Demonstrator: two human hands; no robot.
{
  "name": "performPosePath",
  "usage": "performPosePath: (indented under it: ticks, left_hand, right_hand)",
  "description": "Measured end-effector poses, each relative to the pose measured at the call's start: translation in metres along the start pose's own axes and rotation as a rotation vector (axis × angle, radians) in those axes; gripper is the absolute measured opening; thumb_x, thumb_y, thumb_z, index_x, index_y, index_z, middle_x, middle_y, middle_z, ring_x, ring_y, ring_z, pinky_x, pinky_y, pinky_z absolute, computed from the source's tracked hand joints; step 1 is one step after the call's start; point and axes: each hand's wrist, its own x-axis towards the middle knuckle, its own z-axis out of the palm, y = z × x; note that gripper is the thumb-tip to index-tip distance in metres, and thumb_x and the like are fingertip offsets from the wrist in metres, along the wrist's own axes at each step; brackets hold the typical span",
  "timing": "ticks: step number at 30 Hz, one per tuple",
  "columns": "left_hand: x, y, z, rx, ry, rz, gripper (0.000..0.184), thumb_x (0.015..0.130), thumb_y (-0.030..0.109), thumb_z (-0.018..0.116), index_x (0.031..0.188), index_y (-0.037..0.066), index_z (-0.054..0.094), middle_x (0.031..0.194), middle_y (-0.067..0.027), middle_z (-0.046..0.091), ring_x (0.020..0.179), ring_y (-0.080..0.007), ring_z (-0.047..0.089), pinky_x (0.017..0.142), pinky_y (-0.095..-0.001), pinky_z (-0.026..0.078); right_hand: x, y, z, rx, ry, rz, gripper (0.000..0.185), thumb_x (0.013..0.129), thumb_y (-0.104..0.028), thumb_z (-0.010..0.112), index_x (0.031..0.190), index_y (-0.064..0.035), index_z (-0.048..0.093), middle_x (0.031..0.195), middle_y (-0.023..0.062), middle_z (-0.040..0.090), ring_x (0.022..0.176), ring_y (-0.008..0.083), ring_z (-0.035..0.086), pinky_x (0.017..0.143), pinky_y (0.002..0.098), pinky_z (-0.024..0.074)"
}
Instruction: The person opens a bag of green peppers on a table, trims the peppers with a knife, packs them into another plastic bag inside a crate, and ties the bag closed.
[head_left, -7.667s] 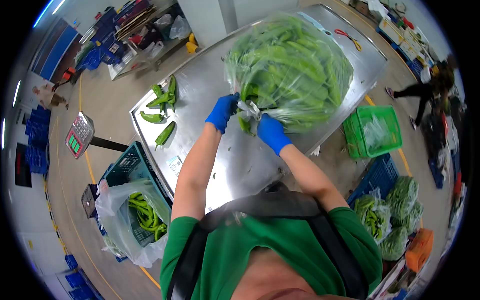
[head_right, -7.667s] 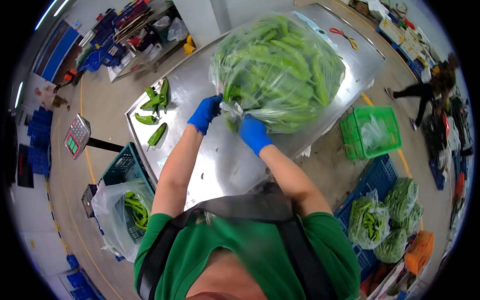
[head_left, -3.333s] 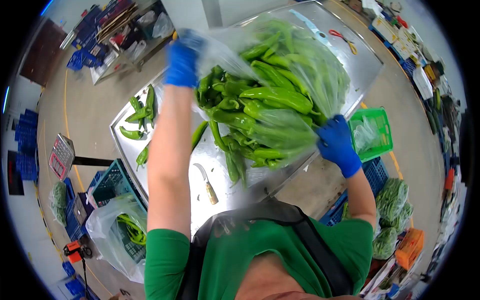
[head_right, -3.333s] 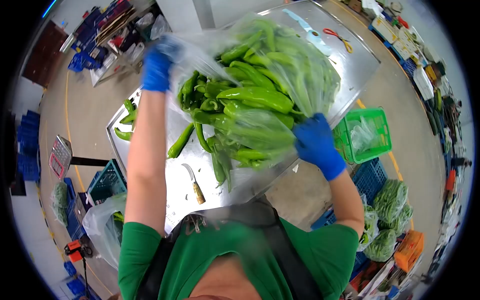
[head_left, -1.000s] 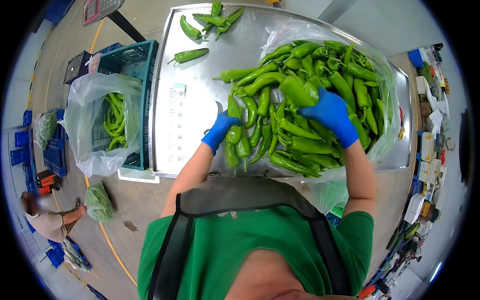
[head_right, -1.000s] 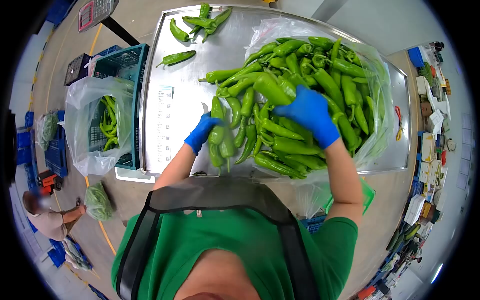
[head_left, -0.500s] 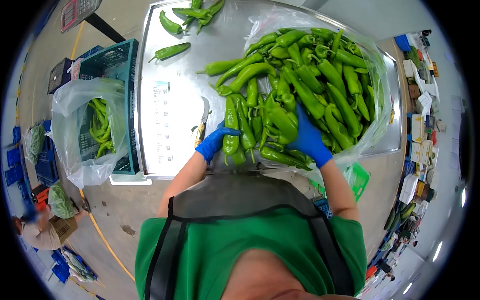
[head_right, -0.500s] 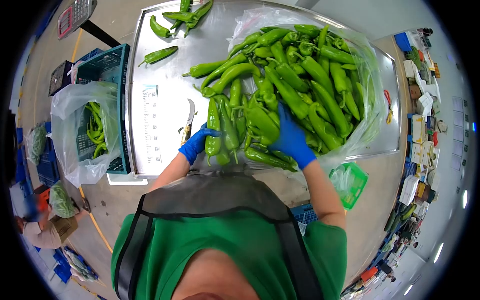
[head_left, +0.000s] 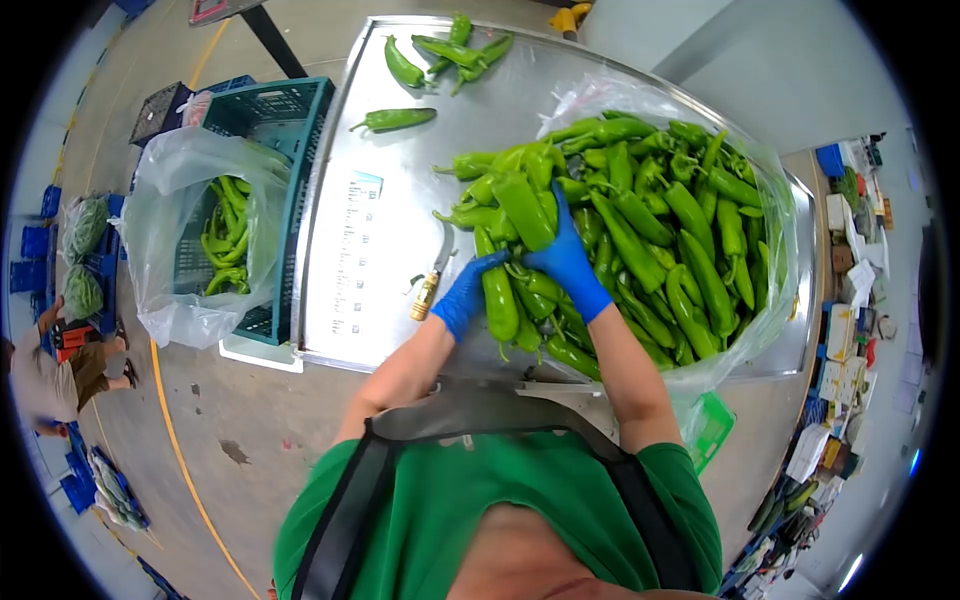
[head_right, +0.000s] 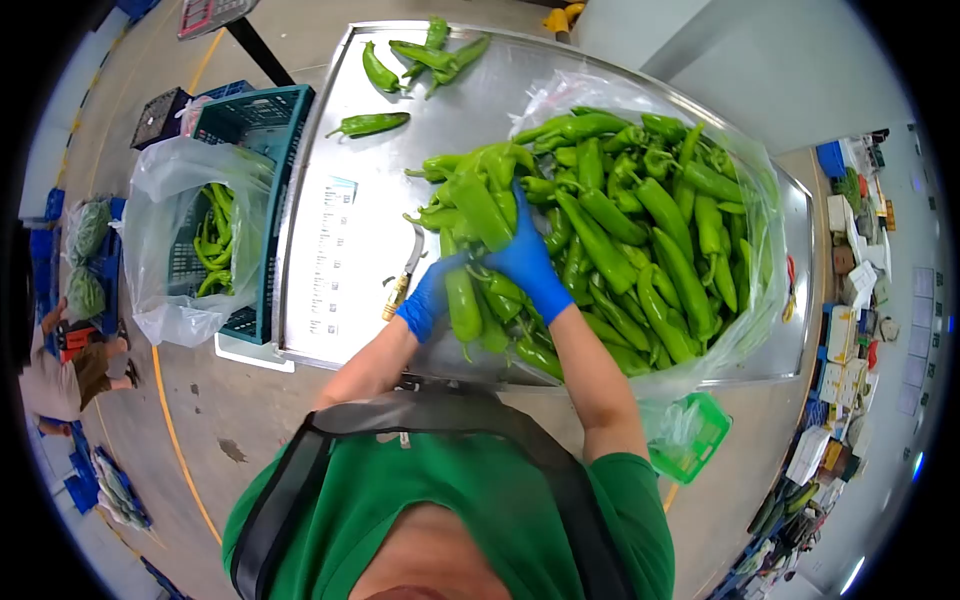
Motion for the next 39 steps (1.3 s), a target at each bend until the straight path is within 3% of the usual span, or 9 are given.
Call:
performPosePath:
  ticks: [6, 11, 19, 24, 27, 29, 31, 34, 39]
  left_hand:
    - [-0.038, 0.023, 0.024, 0.148, -0.116, 0.297, 0.043, 0.077, 0.010, 0.060, 0.118, 0.002, 0.050, 0.104, -0.0095, 0.059, 0.091, -0.0178, 0.059, 0.081, -0.0291, 0.047]
    - [-0.084, 0.069, 0.023, 0.121, -0.253, 0.093, 0.051, 0.072, 0.008, 0.066, 0.119, 0.002, 0.050, 0.105, -0.0086, 0.060, 0.093, -0.0194, 0.059, 0.080, -0.0311, 0.048]
    - [-0.215, 0.188, -0.004, 0.083, -0.267, 0.373, 0.042, 0.072, 0.007, 0.065, 0.113, 0.002, 0.053, 0.096, -0.0084, 0.062, 0.083, -0.0175, 0.061, 0.075, -0.0297, 0.049]
    - [-0.321, 0.263, -0.087, -0.103, -0.051, 0.288, 0.028, 0.084, 0.017, 0.052, 0.105, 0.000, 0.056, 0.096, -0.0118, 0.062, 0.085, -0.0210, 0.061, 0.077, -0.0333, 0.050]
    - [-0.341, 0.287, -0.169, -0.051, 0.021, 0.474, 0.033, 0.087, 0.023, 0.045, 0.108, 0.000, 0.055, 0.103, -0.0166, 0.059, 0.094, -0.0264, 0.058, 0.086, -0.0371, 0.047]
    - [-0.330, 0.319, -0.229, -0.332, 0.047, 0.329, 0.044, 0.083, 0.033, 0.051, 0.116, 0.003, 0.051, 0.109, -0.0180, 0.057, 0.098, -0.0306, 0.056, 0.089, -0.0445, 0.044]
    - [-0.315, 0.351, -0.283, -0.388, 0.265, 0.263, 0.049, 0.082, 0.037, 0.052, 0.118, 0.004, 0.050, 0.109, -0.0166, 0.058, 0.100, -0.0328, 0.055, 0.091, -0.0470, 0.042]
    - [-0.278, 0.354, -0.386, -0.614, 0.424, 0.601, 0.051, 0.082, 0.036, 0.054, 0.123, 0.008, 0.045, 0.117, -0.0176, 0.053, 0.104, -0.0335, 0.052, 0.091, -0.0491, 0.041]
    - [-0.320, 0.302, -0.413, -0.422, 0.747, 0.546, 0.060, 0.079, 0.045, 0.055, 0.129, 0.016, 0.039, 0.134, -0.0126, 0.036, 0.121, -0.0327, 0.036, 0.095, -0.0532, 0.033]
  right_hand:
    - [-0.028, -0.037, 0.023, 0.040, 0.062, -0.039, 0.108, 0.049, -0.015, 0.080, 0.139, -0.0061, 0.021, 0.131, 0.0157, 0.039, 0.121, 0.0248, 0.038, 0.101, 0.0365, 0.0321]
    - [-0.042, -0.063, 0.052, -0.014, 0.167, -0.038, 0.103, 0.053, -0.009, 0.074, 0.139, -0.0058, 0.018, 0.126, 0.0150, 0.045, 0.112, 0.0229, 0.048, 0.095, 0.0347, 0.0387]
    - [-0.026, -0.245, 0.171, 0.094, 0.082, -0.184, 0.091, 0.055, 0.000, 0.068, 0.135, -0.0055, 0.026, 0.119, 0.0120, 0.050, 0.104, 0.0205, 0.052, 0.086, 0.0321, 0.0451]
    - [0.031, -0.294, 0.295, 0.364, -0.371, -0.010, 0.077, 0.055, 0.005, 0.066, 0.126, -0.0057, 0.039, 0.108, 0.0098, 0.057, 0.097, 0.0199, 0.055, 0.082, 0.0315, 0.0471]
    - [0.084, -0.284, 0.395, 0.552, -0.779, 0.119, 0.069, 0.057, 0.006, 0.063, 0.122, -0.0054, 0.046, 0.113, 0.0103, 0.056, 0.099, 0.0195, 0.055, 0.084, 0.0306, 0.0465]
    - [0.140, -0.238, 0.467, 0.598, -0.999, 0.234, 0.057, 0.063, 0.001, 0.063, 0.118, -0.0047, 0.051, 0.110, 0.0122, 0.058, 0.094, 0.0202, 0.059, 0.080, 0.0316, 0.0492]
    - [0.172, -0.241, 0.501, 0.624, -0.897, 0.642, 0.050, 0.068, -0.004, 0.064, 0.117, -0.0044, 0.052, 0.102, 0.0121, 0.062, 0.086, 0.0219, 0.062, 0.074, 0.0330, 0.0523]
    - [0.217, -0.210, 0.527, 0.805, -0.553, 0.592, 0.042, 0.072, -0.009, 0.065, 0.113, -0.0029, 0.055, 0.098, 0.0126, 0.063, 0.081, 0.0224, 0.063, 0.073, 0.0337, 0.0529]
    - [0.228, -0.188, 0.476, 0.241, -0.733, 0.180, 0.035, 0.081, -0.006, 0.056, 0.115, 0.0013, 0.056, 0.100, 0.0115, 0.063, 0.087, 0.0176, 0.060, 0.078, 0.0267, 0.0489]
